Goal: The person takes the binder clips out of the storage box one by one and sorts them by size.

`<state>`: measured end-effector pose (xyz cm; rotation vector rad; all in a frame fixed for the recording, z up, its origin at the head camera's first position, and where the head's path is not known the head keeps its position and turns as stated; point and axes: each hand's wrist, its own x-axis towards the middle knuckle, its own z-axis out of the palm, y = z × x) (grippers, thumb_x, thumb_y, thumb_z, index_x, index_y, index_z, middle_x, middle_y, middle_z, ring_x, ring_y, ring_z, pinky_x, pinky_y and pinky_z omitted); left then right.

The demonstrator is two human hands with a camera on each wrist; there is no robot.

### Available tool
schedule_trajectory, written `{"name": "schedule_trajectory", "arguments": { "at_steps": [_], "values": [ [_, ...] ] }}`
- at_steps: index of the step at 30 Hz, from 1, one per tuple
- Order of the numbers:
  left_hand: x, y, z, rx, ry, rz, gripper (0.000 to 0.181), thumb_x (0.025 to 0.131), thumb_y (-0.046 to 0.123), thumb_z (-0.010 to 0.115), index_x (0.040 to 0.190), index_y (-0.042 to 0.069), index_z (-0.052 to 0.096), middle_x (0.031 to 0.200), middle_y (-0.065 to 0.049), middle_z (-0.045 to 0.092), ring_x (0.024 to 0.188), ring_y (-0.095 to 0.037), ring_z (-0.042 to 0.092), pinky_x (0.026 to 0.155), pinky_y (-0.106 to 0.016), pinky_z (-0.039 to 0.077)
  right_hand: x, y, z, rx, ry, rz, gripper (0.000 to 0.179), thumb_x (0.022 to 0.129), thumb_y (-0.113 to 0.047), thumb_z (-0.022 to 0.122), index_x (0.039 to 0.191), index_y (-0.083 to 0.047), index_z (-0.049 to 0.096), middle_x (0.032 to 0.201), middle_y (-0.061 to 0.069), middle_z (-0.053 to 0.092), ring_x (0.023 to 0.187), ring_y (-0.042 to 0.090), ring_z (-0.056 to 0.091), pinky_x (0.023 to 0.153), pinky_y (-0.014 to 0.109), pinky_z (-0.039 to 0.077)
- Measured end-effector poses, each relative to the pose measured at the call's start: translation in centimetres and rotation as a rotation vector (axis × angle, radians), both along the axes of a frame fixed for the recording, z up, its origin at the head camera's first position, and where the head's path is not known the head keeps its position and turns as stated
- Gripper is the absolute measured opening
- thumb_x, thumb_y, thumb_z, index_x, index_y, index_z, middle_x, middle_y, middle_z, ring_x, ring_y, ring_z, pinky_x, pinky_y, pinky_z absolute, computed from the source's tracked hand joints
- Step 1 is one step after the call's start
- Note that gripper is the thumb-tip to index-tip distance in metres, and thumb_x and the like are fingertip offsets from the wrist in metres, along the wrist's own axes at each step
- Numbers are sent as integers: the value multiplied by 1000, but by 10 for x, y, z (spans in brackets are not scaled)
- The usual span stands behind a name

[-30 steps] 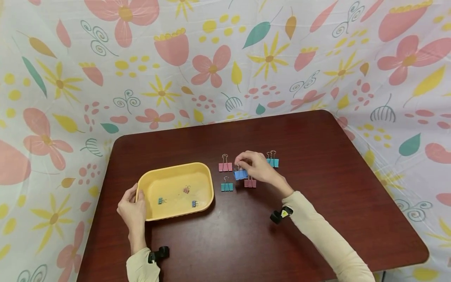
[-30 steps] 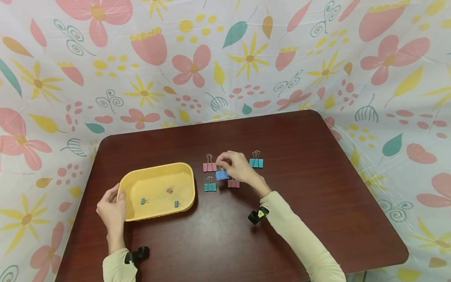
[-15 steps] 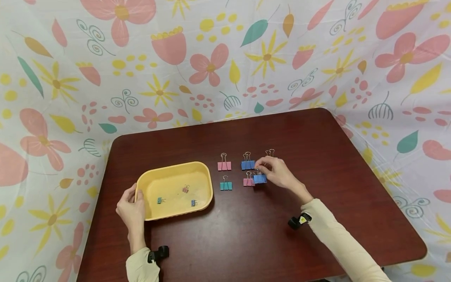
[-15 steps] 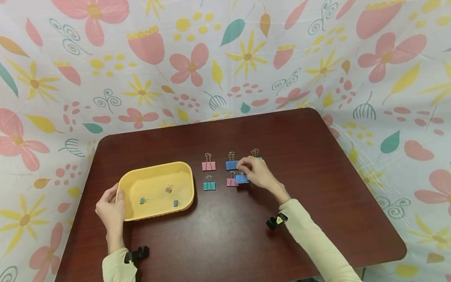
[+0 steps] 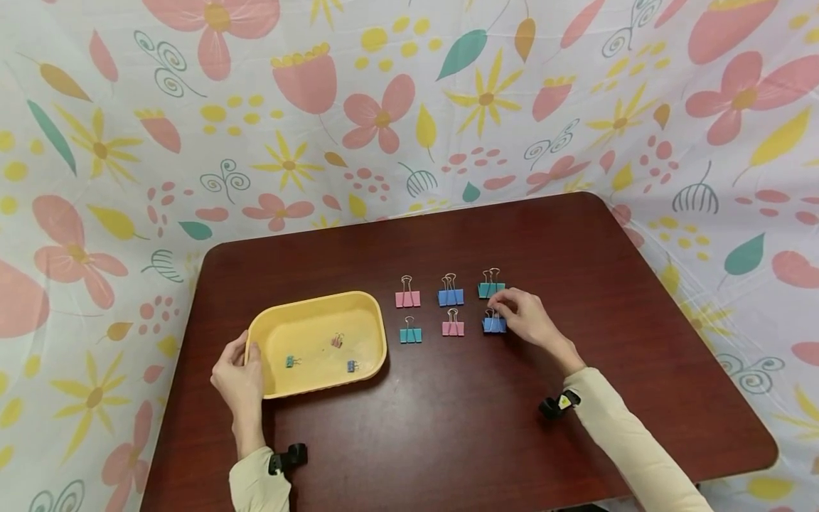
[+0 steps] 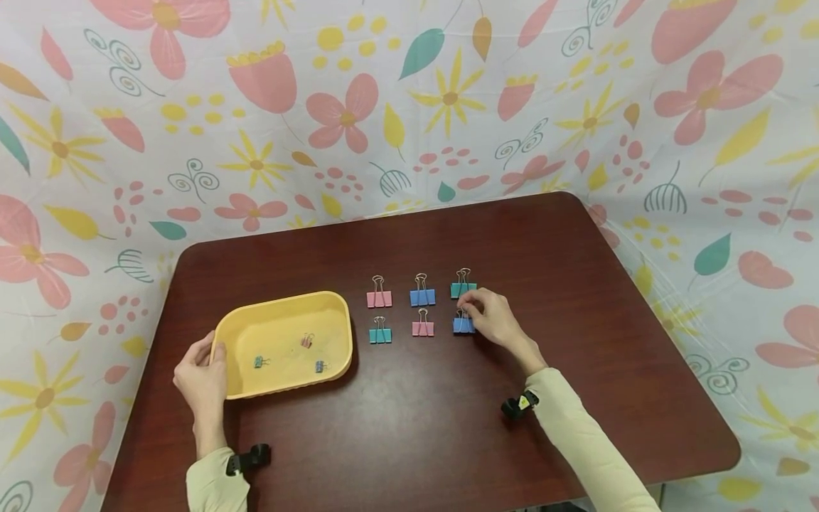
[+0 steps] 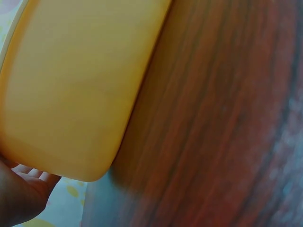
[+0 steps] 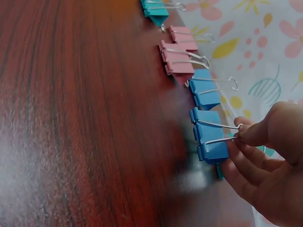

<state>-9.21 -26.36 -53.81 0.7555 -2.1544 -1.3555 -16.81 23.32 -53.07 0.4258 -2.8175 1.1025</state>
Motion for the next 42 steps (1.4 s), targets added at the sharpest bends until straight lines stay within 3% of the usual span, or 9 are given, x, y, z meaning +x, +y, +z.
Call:
{"name": "schedule_trajectory", "arguments": {
  "at_steps": [8,15,22,32,42],
  "values": [
    [1,-4,2,-2,-5,6,30,97,12,66,126,7,72,122,-16,73,88,15,55,77,1,44,-5,-4,0,-1,43,-7,9,95,-6,68,99,-7,76,93,6,72,81,18,63,72,36,51],
    [3,-6,1,9,-7,10,30,97,11,65,126,6,72,121,-17,73,85,16,55,74,1,45,-20,-24,28,-57,111,47,10,95,-7,69,103,-6,75,99,8,70,79,21,64,70,40,57],
    [4,-5,0,16,15,-4,29,97,10,66,124,4,72,120,-19,73,86,12,59,73,2,44,-37,-72,57,-119,48,168,10,98,-11,67,104,-10,74,98,8,72,79,26,68,70,38,57],
    [1,-6,-2,10,25,-18,28,97,9,66,124,4,73,120,-19,73,87,15,57,75,2,44,-57,-140,90,-66,31,379,10,98,-10,65,102,-8,74,97,6,73,83,18,70,76,36,59],
    [-4,-2,-3,5,29,-17,27,97,6,66,123,4,73,119,-18,73,90,9,60,75,2,44,-55,-202,94,-61,13,521,10,99,-10,64,104,-8,73,100,6,72,90,16,70,79,23,58]
  ]
}}
